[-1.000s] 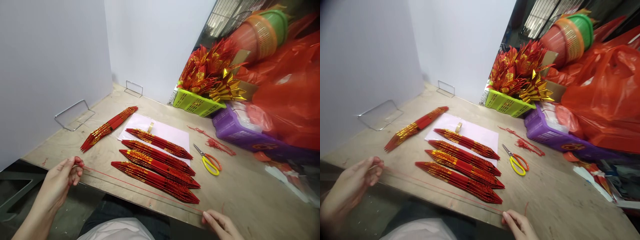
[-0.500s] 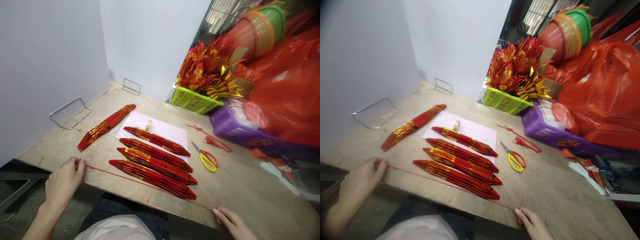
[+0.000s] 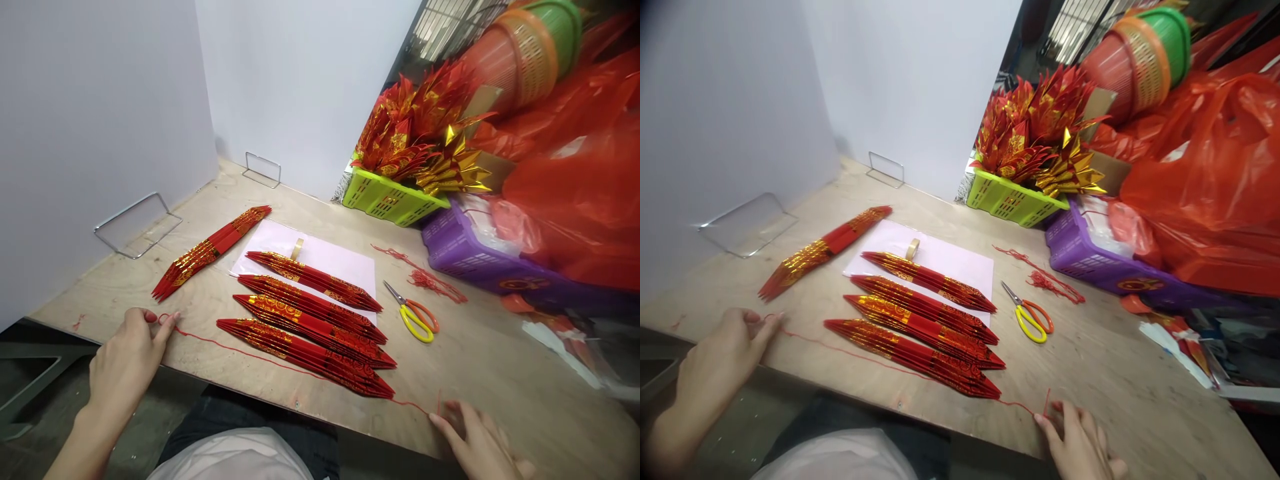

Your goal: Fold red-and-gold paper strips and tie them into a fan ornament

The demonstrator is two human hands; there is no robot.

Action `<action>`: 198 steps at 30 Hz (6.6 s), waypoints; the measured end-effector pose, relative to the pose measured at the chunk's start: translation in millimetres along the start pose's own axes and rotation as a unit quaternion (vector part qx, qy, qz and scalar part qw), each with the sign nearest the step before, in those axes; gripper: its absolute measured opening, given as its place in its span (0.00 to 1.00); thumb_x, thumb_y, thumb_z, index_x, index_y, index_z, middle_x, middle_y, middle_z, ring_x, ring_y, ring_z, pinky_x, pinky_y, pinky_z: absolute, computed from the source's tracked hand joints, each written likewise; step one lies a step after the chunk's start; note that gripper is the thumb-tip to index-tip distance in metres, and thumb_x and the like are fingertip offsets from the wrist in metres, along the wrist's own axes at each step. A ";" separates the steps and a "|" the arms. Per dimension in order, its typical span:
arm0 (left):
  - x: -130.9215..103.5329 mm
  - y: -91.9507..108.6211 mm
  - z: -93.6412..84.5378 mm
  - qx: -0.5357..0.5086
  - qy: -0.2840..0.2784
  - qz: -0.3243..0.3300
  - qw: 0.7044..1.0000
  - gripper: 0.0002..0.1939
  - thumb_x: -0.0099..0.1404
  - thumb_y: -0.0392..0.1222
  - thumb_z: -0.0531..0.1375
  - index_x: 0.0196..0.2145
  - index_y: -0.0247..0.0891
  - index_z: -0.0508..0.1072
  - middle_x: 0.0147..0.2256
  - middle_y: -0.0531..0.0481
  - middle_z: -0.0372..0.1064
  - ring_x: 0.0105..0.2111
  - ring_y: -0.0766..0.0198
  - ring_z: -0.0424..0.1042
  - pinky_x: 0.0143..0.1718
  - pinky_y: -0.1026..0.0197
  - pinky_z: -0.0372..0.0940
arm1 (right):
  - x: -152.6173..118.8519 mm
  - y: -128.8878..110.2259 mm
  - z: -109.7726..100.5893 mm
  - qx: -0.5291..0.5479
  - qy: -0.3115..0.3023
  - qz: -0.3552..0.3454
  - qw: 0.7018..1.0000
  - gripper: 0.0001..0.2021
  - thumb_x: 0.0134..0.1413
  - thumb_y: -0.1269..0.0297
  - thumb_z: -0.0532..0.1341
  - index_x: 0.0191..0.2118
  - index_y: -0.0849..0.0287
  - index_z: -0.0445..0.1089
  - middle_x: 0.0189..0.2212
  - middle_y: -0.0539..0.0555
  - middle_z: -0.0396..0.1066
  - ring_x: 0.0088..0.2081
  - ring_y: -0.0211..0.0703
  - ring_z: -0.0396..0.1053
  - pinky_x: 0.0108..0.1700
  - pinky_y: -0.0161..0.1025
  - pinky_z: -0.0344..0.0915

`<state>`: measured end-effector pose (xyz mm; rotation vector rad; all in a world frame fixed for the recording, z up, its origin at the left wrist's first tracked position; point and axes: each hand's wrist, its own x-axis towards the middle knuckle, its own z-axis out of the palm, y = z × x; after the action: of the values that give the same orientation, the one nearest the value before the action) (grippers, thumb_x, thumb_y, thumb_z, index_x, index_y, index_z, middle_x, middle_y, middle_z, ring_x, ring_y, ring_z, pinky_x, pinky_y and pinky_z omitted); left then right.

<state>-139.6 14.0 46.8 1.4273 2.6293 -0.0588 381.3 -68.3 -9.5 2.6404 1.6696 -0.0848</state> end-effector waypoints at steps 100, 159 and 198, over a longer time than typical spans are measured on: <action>-5.4 42.7 64.6 -0.215 0.076 0.525 0.820 0.34 0.69 0.49 0.55 0.65 0.35 0.45 0.63 0.31 0.54 0.64 0.54 0.56 0.63 0.45 0.43 | -5.6 -253.4 -40.1 0.076 -0.181 -0.454 0.869 0.26 0.65 0.76 0.47 0.67 0.68 0.49 0.48 0.63 0.65 0.49 0.53 0.61 0.54 0.54 0.62; -10.0 45.4 58.5 -0.230 0.160 0.534 0.798 0.11 0.68 0.41 0.57 0.47 0.39 0.72 0.46 0.42 0.70 0.48 0.55 0.67 0.50 0.49 0.54 | -7.8 -245.6 -32.7 0.151 -0.072 -0.499 0.850 0.11 0.63 0.69 0.54 0.48 0.59 0.70 0.54 0.62 0.64 0.52 0.52 0.64 0.54 0.53 0.61; -23.4 58.5 68.1 -0.178 0.167 0.538 0.807 0.10 0.67 0.37 0.57 0.45 0.41 0.74 0.45 0.43 0.70 0.48 0.54 0.65 0.53 0.49 0.51 | -14.2 -248.8 -28.1 0.192 -0.090 -0.483 0.849 0.11 0.61 0.71 0.57 0.46 0.57 0.72 0.53 0.60 0.65 0.51 0.51 0.63 0.51 0.50 0.62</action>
<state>-70.4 19.4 -14.8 2.6395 1.4601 0.8111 151.6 26.8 23.1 1.5630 2.9172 -0.7008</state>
